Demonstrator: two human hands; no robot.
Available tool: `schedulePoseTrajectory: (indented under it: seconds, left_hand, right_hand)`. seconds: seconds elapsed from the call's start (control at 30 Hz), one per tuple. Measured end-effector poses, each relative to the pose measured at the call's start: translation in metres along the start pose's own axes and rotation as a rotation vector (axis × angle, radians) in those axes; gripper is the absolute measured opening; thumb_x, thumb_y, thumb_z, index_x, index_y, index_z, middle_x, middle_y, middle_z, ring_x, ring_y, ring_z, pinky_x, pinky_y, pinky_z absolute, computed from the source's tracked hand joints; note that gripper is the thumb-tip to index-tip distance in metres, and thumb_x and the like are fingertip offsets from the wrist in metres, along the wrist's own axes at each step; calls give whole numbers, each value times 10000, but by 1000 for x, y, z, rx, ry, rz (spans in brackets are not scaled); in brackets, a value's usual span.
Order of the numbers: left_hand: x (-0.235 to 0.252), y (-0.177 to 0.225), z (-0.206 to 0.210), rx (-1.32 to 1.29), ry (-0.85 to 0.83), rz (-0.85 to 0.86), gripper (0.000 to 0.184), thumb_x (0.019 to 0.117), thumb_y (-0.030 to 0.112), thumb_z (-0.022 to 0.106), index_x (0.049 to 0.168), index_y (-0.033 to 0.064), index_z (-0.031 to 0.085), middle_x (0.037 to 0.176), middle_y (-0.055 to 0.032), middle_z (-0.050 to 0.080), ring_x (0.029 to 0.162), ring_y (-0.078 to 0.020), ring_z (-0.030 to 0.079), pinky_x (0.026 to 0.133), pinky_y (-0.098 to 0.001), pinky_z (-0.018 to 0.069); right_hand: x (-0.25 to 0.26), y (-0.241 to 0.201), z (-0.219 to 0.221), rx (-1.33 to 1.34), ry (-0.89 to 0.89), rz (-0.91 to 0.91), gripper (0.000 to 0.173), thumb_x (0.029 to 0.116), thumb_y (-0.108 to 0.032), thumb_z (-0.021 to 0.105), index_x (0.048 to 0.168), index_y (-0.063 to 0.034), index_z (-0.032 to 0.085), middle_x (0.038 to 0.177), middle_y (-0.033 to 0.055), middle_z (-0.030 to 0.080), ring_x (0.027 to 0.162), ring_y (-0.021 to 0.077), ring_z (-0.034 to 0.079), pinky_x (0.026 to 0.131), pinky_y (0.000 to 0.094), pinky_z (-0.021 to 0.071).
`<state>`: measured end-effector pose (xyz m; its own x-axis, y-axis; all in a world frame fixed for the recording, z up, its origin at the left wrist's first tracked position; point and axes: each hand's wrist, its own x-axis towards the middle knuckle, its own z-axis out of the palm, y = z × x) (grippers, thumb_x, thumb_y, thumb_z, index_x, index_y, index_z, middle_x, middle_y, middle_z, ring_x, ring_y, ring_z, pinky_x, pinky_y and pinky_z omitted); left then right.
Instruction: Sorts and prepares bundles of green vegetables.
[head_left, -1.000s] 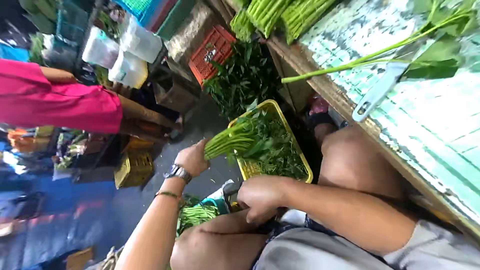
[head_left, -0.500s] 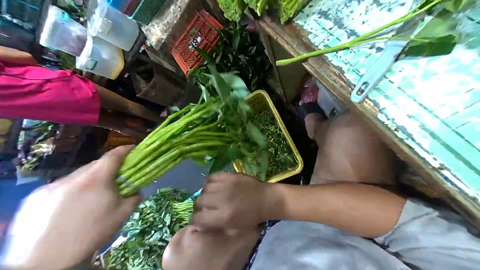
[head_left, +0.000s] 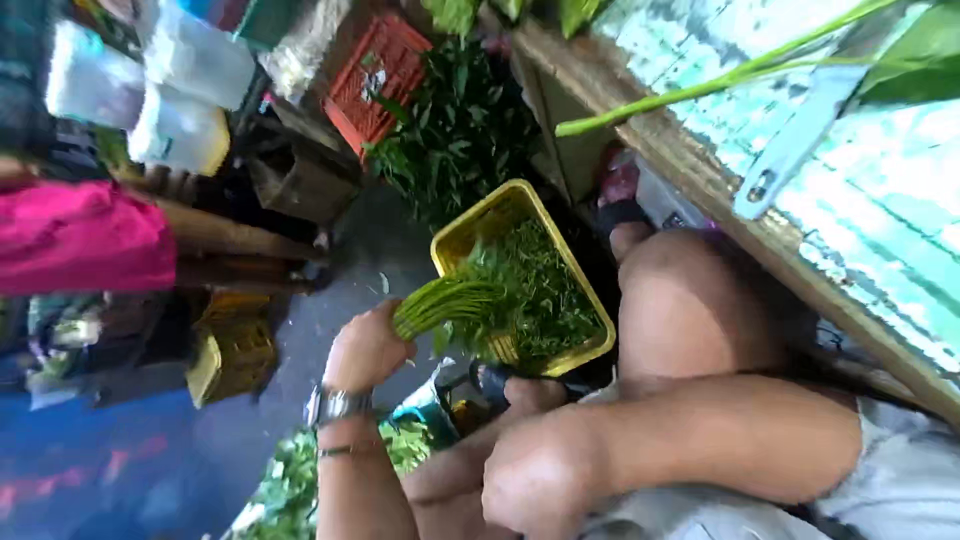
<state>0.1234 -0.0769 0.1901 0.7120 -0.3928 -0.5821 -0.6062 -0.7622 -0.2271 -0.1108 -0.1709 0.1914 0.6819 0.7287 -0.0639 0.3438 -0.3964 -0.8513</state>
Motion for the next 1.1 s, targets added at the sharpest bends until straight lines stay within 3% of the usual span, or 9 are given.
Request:
schedulePoseTrajectory:
  seconds: [0.17, 0.33, 0.53, 0.63, 0.73, 0.83, 0.9, 0.97, 1.1]
  left_hand:
    - [46, -19, 28, -125, -143, 103, 612, 801, 221, 828, 1366, 147, 606, 984, -191, 712, 800, -355, 703, 724, -606, 576]
    - [70, -33, 37, -91, -94, 90, 635, 820, 199, 820, 1394, 116, 560, 1019, -227, 702, 855, -405, 701, 770, -642, 563]
    - [-17, -50, -27, 250, 223, 56, 739, 742, 234, 862, 1410, 213, 548, 984, -241, 710, 853, -509, 682, 670, -759, 495]
    - [-72, -61, -39, 375, 368, 192, 726, 694, 149, 868, 1352, 115, 562, 1056, -228, 688, 906, -484, 682, 694, -714, 517]
    - [-135, -32, -48, 504, 451, 343, 679, 735, 76, 829, 1363, 60, 570, 1008, -245, 681, 894, -471, 685, 710, -646, 531]
    - [-160, -6, -54, 672, 618, 546, 461, 910, -14, 639, 1363, 64, 595, 926, -248, 657, 773, -440, 661, 688, -603, 506]
    - [-154, 0, -62, 733, 690, 573, 511, 955, -43, 581, 1444, 102, 553, 1012, -276, 663, 897, -472, 666, 939, -691, 451]
    - [-142, 2, -73, 743, 761, 643, 383, 971, -17, 590, 1349, 35, 621, 1019, -291, 677, 951, -495, 668, 1020, -704, 416]
    - [-121, 12, -84, 804, 975, 1001, 235, 1001, -59, 411, 1121, -44, 612, 883, -243, 630, 818, -434, 651, 893, -636, 495]
  right_hand:
    - [-5, 11, -4, -113, 56, 115, 373, 891, -350, 779, 1004, -1, 712, 1036, 197, 681, 922, 400, 665, 797, 638, 515]
    - [-6, 15, -6, -144, 68, 166, 379, 901, -366, 764, 987, -1, 707, 993, 195, 678, 900, 401, 661, 751, 628, 514]
    - [7, 30, -6, -139, 565, 80, 305, 931, -294, 723, 1140, -73, 699, 1146, 139, 673, 1093, 334, 643, 936, 544, 516]
    - [18, 45, -18, -297, 995, 79, 726, 805, -388, 857, 1457, -229, 579, 1534, 105, 508, 1458, 290, 425, 1205, 487, 354]
    - [28, 54, -36, -539, 1096, 136, 1145, 656, -583, 904, 1613, -299, 342, 1691, 166, 225, 1581, 362, 131, 1268, 610, 117]
    - [43, 63, -34, -512, 1220, 10, 881, 666, -324, 930, 1463, -214, 572, 1452, 96, 596, 1429, 281, 476, 1239, 579, 278]
    - [41, 71, -29, -304, 1251, -48, 631, 713, -162, 887, 1302, -91, 669, 1133, 86, 736, 1060, 238, 703, 980, 488, 555]
    - [35, 74, -25, -102, 1218, -55, 608, 743, -107, 857, 1309, -37, 645, 1155, 128, 733, 1003, 269, 724, 848, 505, 606]
    - [-9, 56, -44, 151, 866, -5, 825, 766, -275, 918, 1439, -18, 515, 1317, 180, 648, 1199, 286, 641, 1053, 508, 510]
